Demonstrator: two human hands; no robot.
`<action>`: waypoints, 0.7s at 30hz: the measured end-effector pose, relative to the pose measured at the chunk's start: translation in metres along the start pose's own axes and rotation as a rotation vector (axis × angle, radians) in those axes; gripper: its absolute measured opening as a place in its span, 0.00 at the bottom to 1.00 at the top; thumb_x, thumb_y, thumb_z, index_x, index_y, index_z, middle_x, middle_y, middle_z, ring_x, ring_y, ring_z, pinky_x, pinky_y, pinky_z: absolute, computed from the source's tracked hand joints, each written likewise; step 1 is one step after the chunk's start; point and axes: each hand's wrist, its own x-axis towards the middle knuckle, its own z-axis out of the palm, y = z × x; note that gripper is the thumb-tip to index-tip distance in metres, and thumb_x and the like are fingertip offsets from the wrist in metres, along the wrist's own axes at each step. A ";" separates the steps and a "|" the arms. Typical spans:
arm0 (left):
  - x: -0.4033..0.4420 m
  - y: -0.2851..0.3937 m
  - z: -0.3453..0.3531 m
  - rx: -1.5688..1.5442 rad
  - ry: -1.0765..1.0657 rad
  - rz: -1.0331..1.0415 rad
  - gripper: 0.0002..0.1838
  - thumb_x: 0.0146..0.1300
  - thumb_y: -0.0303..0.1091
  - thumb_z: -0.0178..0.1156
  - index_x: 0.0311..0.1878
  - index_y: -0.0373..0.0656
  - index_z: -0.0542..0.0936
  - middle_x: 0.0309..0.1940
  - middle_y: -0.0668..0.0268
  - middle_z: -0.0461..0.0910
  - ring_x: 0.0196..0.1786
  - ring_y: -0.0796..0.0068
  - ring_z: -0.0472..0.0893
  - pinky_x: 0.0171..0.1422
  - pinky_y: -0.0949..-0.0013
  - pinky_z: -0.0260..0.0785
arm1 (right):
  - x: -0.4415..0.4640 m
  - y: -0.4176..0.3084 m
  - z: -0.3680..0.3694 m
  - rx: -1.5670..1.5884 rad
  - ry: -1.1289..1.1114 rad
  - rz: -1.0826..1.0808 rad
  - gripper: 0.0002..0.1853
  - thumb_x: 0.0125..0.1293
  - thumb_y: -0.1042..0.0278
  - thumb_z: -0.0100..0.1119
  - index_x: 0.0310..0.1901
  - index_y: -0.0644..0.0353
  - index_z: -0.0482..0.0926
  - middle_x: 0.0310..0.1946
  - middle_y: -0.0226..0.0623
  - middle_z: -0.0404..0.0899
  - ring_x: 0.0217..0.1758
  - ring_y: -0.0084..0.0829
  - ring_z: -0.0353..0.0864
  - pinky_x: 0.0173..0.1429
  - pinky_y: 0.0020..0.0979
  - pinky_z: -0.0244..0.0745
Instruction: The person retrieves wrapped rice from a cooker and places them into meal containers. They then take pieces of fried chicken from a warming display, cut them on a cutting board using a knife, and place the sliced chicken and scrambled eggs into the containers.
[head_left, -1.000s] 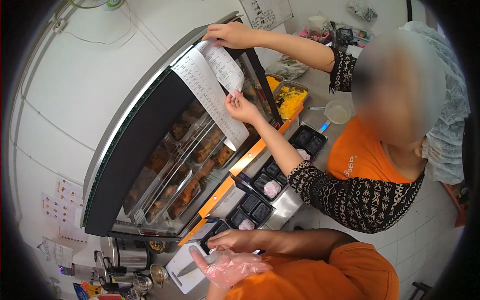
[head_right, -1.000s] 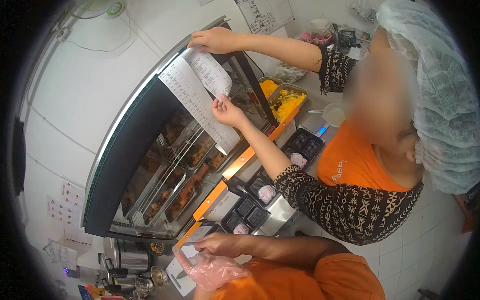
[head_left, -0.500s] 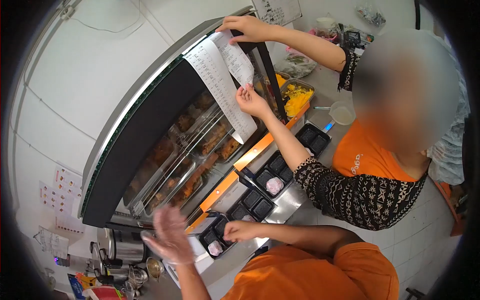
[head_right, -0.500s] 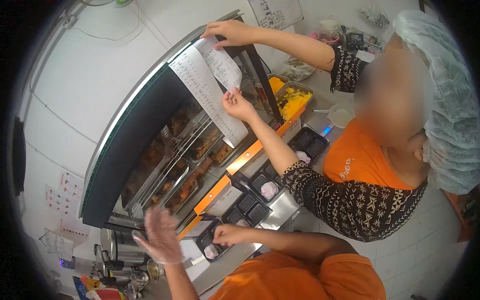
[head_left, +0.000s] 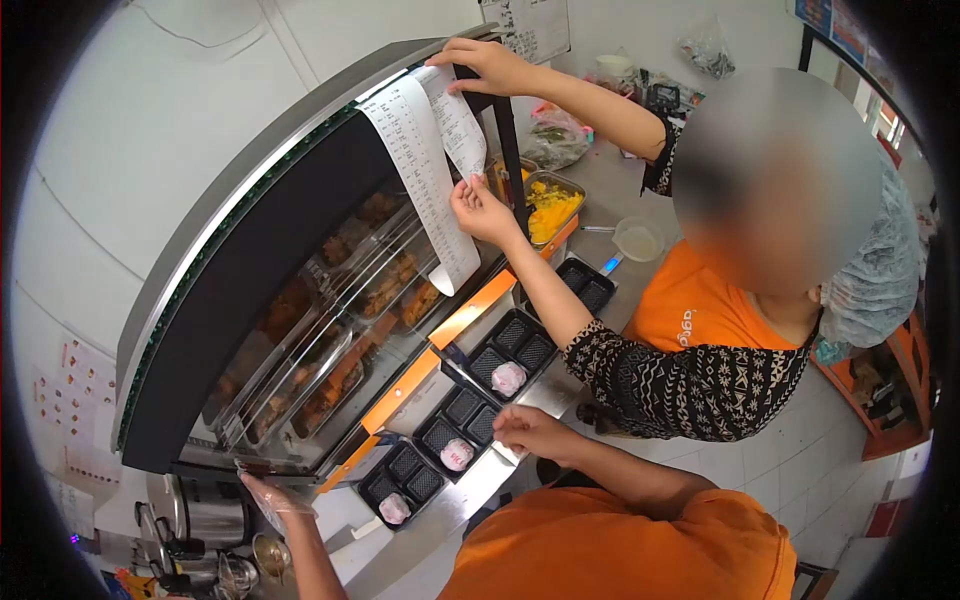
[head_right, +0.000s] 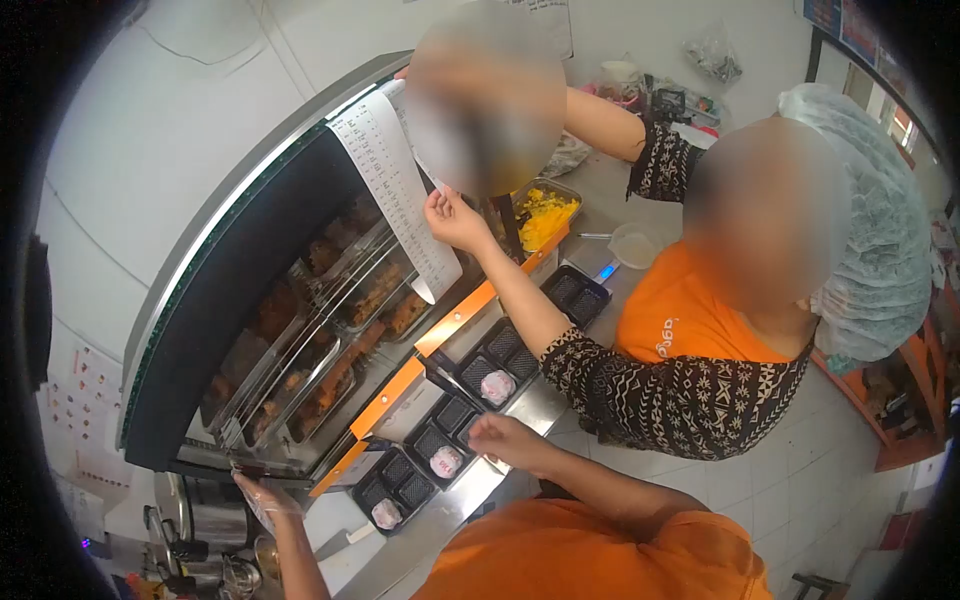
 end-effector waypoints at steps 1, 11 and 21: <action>-0.009 0.006 0.020 0.104 0.103 0.044 0.48 0.75 0.73 0.44 0.85 0.47 0.55 0.85 0.57 0.53 0.84 0.56 0.58 0.87 0.51 0.43 | 0.000 -0.017 0.008 0.012 0.048 -0.067 0.17 0.73 0.68 0.64 0.58 0.60 0.72 0.35 0.30 0.78 0.34 0.19 0.75 0.39 0.23 0.69; -0.015 0.026 0.051 0.603 0.473 0.259 0.40 0.80 0.64 0.44 0.75 0.34 0.70 0.74 0.49 0.71 0.72 0.49 0.74 0.76 0.51 0.67 | 0.009 -0.194 0.033 0.324 0.473 -0.954 0.42 0.75 0.77 0.57 0.80 0.59 0.41 0.48 0.47 0.84 0.31 0.21 0.76 0.39 0.23 0.75; 0.021 0.017 0.015 0.585 0.153 0.278 0.36 0.79 0.59 0.44 0.64 0.31 0.79 0.59 0.47 0.83 0.59 0.48 0.83 0.65 0.45 0.76 | -0.016 -0.265 -0.009 0.366 0.415 -1.319 0.40 0.77 0.73 0.53 0.82 0.53 0.43 0.51 0.55 0.85 0.29 0.25 0.80 0.36 0.27 0.79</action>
